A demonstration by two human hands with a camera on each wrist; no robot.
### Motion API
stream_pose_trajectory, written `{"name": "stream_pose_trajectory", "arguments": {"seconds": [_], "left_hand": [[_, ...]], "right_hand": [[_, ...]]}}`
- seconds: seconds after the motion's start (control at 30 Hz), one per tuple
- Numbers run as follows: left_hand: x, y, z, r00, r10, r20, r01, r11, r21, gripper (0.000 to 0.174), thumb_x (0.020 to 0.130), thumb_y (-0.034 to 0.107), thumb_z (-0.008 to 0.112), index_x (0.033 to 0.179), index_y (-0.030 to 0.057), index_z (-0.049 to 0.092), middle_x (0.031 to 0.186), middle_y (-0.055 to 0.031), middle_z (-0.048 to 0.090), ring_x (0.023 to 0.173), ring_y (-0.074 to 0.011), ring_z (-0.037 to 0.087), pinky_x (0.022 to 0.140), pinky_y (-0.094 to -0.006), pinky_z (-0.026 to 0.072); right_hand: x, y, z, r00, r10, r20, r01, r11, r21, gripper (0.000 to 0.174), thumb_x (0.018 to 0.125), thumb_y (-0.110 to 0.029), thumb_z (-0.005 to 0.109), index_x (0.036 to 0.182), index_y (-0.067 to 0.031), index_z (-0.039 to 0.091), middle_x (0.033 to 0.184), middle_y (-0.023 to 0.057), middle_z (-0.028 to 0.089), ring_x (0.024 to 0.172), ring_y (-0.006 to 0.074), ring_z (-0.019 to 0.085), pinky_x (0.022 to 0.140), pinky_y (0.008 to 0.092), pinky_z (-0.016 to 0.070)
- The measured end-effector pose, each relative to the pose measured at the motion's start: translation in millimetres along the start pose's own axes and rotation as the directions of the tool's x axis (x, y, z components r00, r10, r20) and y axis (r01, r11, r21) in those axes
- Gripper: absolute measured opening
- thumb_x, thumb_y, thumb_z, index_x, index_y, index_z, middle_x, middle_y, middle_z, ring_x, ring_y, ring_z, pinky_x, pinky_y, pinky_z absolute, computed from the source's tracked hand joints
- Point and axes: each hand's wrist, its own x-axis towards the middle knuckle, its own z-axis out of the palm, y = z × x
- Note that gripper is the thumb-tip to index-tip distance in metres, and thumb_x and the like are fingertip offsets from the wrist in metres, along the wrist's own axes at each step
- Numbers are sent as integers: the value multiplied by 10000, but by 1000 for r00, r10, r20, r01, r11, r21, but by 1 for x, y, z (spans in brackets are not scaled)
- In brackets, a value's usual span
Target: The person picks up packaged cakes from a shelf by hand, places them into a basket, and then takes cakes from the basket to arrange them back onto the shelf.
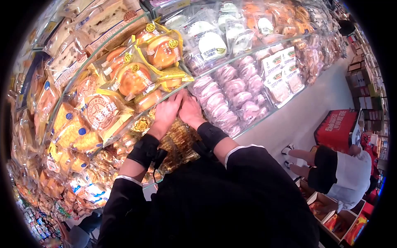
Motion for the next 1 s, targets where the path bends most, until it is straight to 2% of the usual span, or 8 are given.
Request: {"name": "stream_pose_trajectory", "arguments": {"seconds": [0.2, 0.33, 0.47, 0.53, 0.73, 0.8, 0.93, 1.0], "left_hand": [[3, -6, -3, 995, 35, 95, -27, 996, -90, 524, 835, 69, 495, 1351, 146, 437, 1193, -94, 598, 917, -294, 650, 783, -385, 536], [7, -3, -11, 951, -119, 286, 153, 983, -100, 497, 838, 76, 489, 1328, 158, 466, 1130, -91, 629, 955, -278, 639, 784, -382, 527], [11, 2, 7, 993, -45, 114, 61, 988, -140, 446, 839, 87, 496, 1279, 159, 504, 1049, -91, 651, 882, -276, 653, 734, -379, 532], [14, 4, 5, 998, -46, 51, 49, 998, -45, 398, 837, 96, 504, 1230, 153, 533, 947, -99, 665, 833, -263, 655, 703, -373, 531], [12, 3, 14, 996, -92, -12, 91, 994, -58, 409, 845, 117, 497, 1252, 158, 514, 945, -118, 662, 872, -274, 646, 734, -400, 516], [9, -1, 17, 994, -112, -8, 111, 991, -75, 407, 865, 141, 477, 1270, 176, 502, 1019, -130, 656, 912, -287, 640, 784, -419, 503], [-12, -12, -7, 982, -117, 151, 161, 933, -323, 462, 834, 29, 506, 1292, 88, 481, 1070, -183, 622, 897, -334, 635, 725, -415, 538], [-43, -16, -25, 982, -155, -108, 67, 818, -572, 424, 825, 2, 560, 1244, 60, 535, 1175, -184, 593, 980, -343, 623, 795, -399, 531]], "right_hand": [[-24, -4, -8, 989, -117, -88, 105, 985, -139, 556, 786, -68, 528, 1299, 77, 369, 1190, 270, 542, 1120, 420, 511, 960, 454, 420], [-3, 1, -7, 979, 188, 77, -186, 982, -35, 636, 755, -89, 582, 1337, 42, 361, 1237, 255, 521, 1192, 382, 482, 994, 439, 403], [13, 29, 20, 952, 272, 137, -301, 911, 282, 601, 775, -51, 493, 1360, -11, 367, 1218, 273, 541, 1170, 403, 495, 990, 438, 401], [11, 49, 39, 991, 127, -28, -87, 808, 583, 599, 772, -15, 482, 1358, 6, 358, 1215, 289, 536, 1161, 416, 496, 973, 445, 405], [-25, 5, 0, 989, 128, -74, -103, 955, 279, 352, 787, -43, 532, 1126, 42, 492, 1113, 265, 567, 1100, 416, 521, 939, 447, 418], [-38, -5, -15, 833, -506, -224, 426, 845, -323, 350, 769, -78, 574, 1088, 50, 511, 1068, 242, 580, 1074, 396, 535, 917, 432, 442], [-22, 3, -22, 871, -483, 94, 489, 826, -281, 294, 770, -81, 568, 1031, 53, 541, 996, 207, 588, 999, 356, 563, 858, 425, 477], [-3, -1, -23, 951, -290, 104, 307, 925, -225, 245, 788, -62, 541, 1019, 11, 573, 945, 217, 618, 924, 381, 600, 790, 470, 501]]}}
